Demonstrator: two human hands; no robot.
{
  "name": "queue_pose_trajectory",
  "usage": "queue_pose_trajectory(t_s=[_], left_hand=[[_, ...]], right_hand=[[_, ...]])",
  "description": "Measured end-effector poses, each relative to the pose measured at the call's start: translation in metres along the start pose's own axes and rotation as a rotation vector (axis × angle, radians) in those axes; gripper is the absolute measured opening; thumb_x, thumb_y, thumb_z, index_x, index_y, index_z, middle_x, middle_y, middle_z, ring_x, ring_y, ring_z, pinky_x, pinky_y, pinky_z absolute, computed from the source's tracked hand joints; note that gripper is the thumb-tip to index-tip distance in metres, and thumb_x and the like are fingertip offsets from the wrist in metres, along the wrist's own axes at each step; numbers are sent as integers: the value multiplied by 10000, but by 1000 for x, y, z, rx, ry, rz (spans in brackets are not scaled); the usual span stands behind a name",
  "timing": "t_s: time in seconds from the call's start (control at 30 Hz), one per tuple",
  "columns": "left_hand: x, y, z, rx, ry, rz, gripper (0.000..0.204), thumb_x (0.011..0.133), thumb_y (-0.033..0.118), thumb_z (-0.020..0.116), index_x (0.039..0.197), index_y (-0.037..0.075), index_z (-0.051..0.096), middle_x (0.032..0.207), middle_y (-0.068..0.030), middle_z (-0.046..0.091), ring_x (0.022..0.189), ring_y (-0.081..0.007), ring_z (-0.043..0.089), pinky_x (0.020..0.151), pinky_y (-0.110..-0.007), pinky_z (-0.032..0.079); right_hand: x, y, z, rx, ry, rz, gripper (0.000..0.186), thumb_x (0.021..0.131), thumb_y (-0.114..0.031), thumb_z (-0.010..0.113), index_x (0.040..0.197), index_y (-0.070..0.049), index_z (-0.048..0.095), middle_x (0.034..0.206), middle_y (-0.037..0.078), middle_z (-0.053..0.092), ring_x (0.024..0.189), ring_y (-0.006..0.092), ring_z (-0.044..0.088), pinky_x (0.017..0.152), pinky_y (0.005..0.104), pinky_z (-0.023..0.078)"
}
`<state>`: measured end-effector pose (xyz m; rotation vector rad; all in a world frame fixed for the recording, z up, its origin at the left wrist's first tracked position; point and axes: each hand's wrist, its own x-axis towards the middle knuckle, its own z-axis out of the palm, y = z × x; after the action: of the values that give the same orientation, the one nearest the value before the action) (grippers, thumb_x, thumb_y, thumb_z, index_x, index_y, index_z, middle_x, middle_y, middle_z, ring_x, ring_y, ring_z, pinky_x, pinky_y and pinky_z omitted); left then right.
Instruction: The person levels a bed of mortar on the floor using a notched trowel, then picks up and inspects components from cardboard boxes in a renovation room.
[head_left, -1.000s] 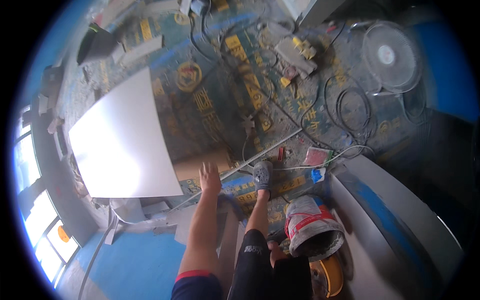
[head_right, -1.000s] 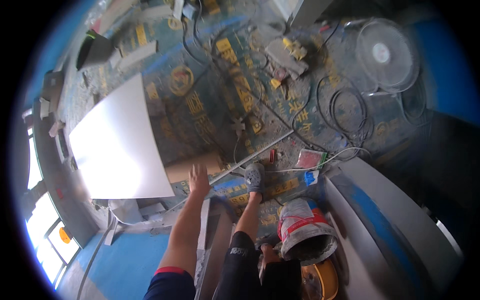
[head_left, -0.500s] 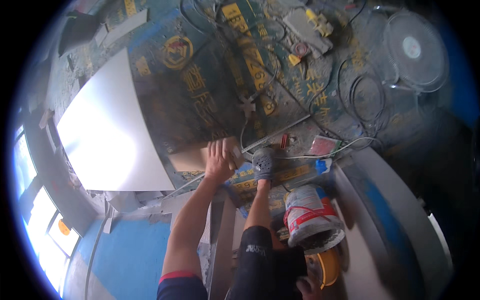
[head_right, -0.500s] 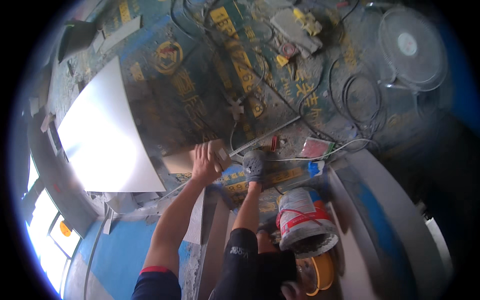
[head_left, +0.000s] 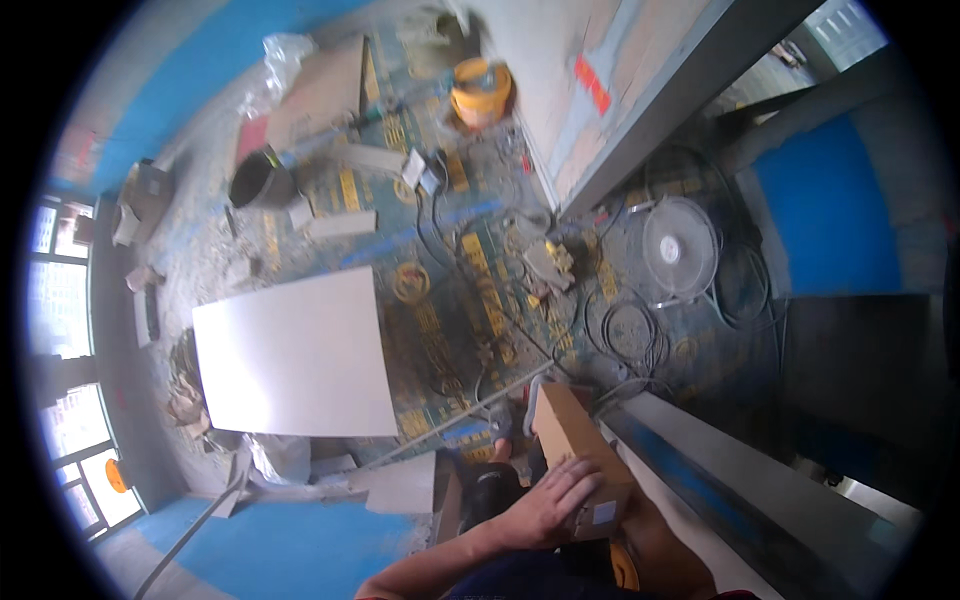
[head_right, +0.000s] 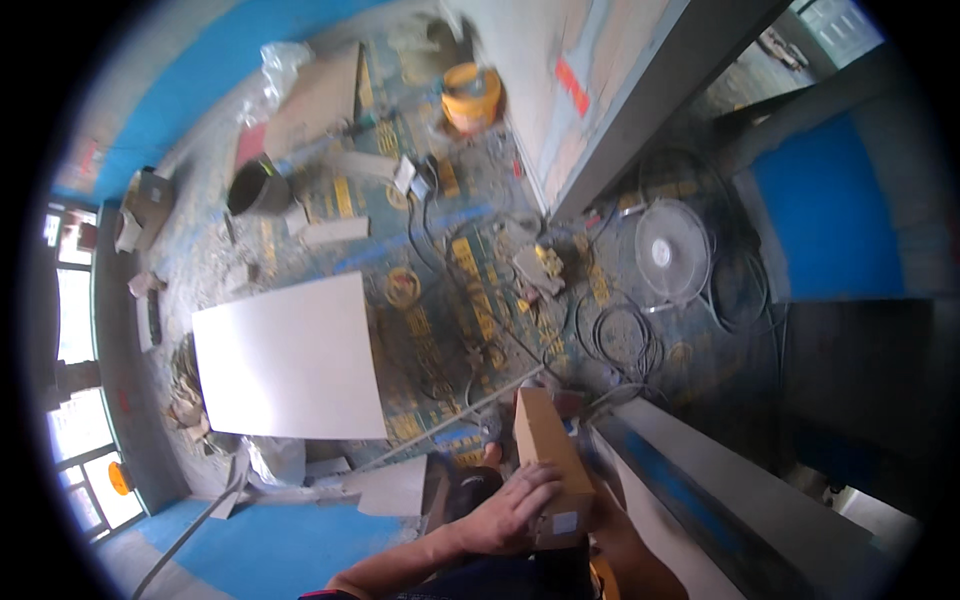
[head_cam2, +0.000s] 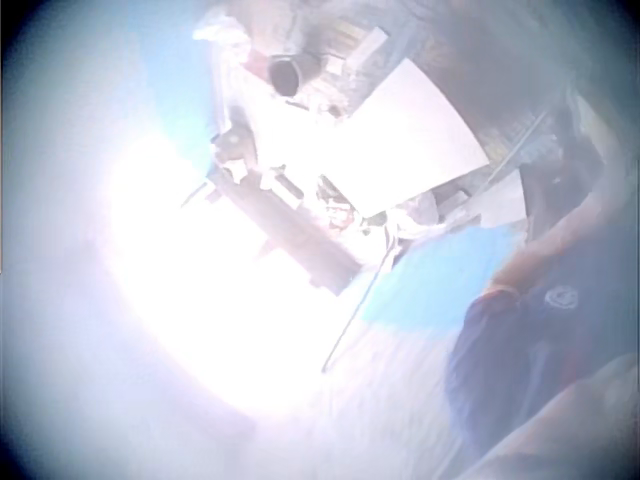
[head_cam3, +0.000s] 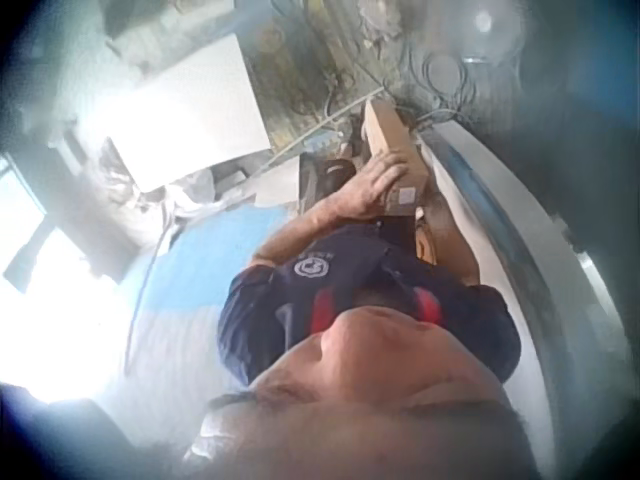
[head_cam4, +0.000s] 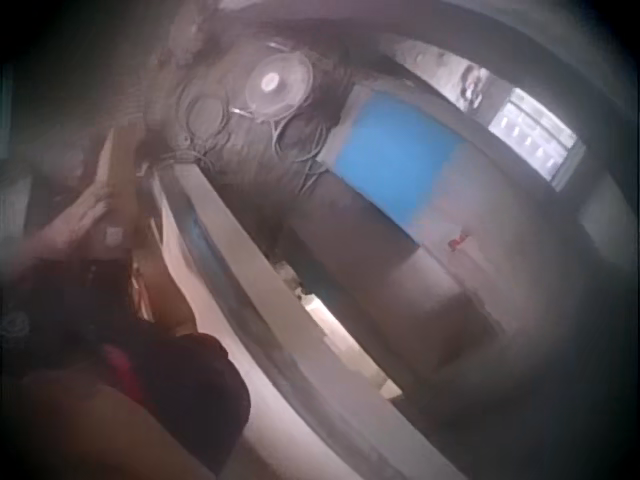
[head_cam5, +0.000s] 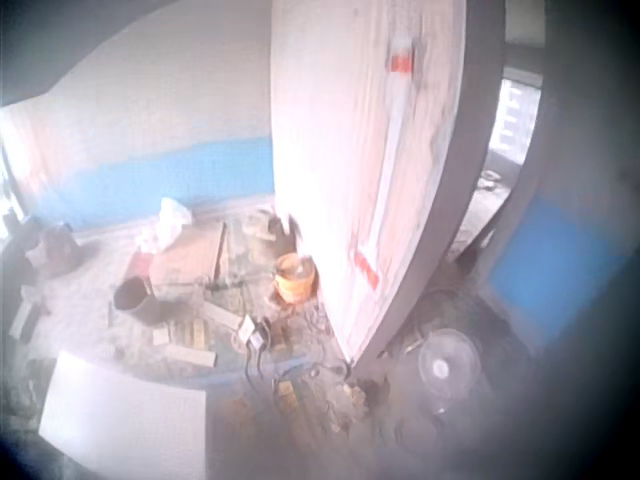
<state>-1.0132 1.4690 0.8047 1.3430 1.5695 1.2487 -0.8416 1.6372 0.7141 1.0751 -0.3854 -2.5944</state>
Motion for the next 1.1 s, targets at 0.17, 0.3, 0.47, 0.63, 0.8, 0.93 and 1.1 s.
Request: queue_pose_trajectory(t_s=[0.17,0.3,0.47,0.63,0.8,0.93,1.1], left_hand=[[31,59,-21,102,54,67,840,699,-6,646,1465,-62,306,1478,-276,337,1443,-469,261,1184,-523,243],[51,73,-67,-147,138,-87,936,725,12,659,1551,-9,220,1594,-245,200,1503,-365,186,1204,-453,214],[44,56,-87,-299,444,-284,596,970,204,605,1505,42,398,1569,-160,358,1491,-266,257,1198,-391,218],[48,75,-59,-307,816,-297,502,1002,210,579,1460,36,471,1554,-142,395,1474,-259,296,1192,-392,225],[16,72,-39,-385,1080,-320,546,968,237,631,1452,32,481,1547,-140,410,1463,-251,310,1184,-395,238],[-14,84,-37,-423,1207,-278,645,889,218,649,1482,62,447,1553,-149,401,1483,-264,284,1202,-385,211],[-69,91,-22,-420,1282,-242,673,865,195,661,1488,67,441,1561,-147,384,1488,-271,274,1208,-397,209]], right_hand=[[-34,-21,110,-315,1,-62,599,990,-554,477,1419,-137,438,1310,102,567,1140,263,607,971,402,518],[15,-67,121,-692,-386,80,466,986,-412,475,1355,-127,500,1306,91,575,1218,216,550,1079,409,410],[31,-64,220,-1172,-262,68,488,981,-453,428,1337,-143,554,1212,85,650,1089,237,631,980,411,482],[27,-55,295,-1139,14,323,535,967,-502,440,1332,-128,557,1197,96,655,1058,245,649,946,412,507],[66,-31,300,-1189,19,479,495,960,-462,478,1236,-75,616,1101,112,691,981,246,681,895,408,534],[104,-5,291,-1083,2,829,499,957,-450,443,1223,-67,618,1102,109,699,979,271,681,890,422,538],[120,52,276,-1104,31,935,544,953,-477,423,1285,-76,578,1159,109,679,1018,283,669,920,445,528]])
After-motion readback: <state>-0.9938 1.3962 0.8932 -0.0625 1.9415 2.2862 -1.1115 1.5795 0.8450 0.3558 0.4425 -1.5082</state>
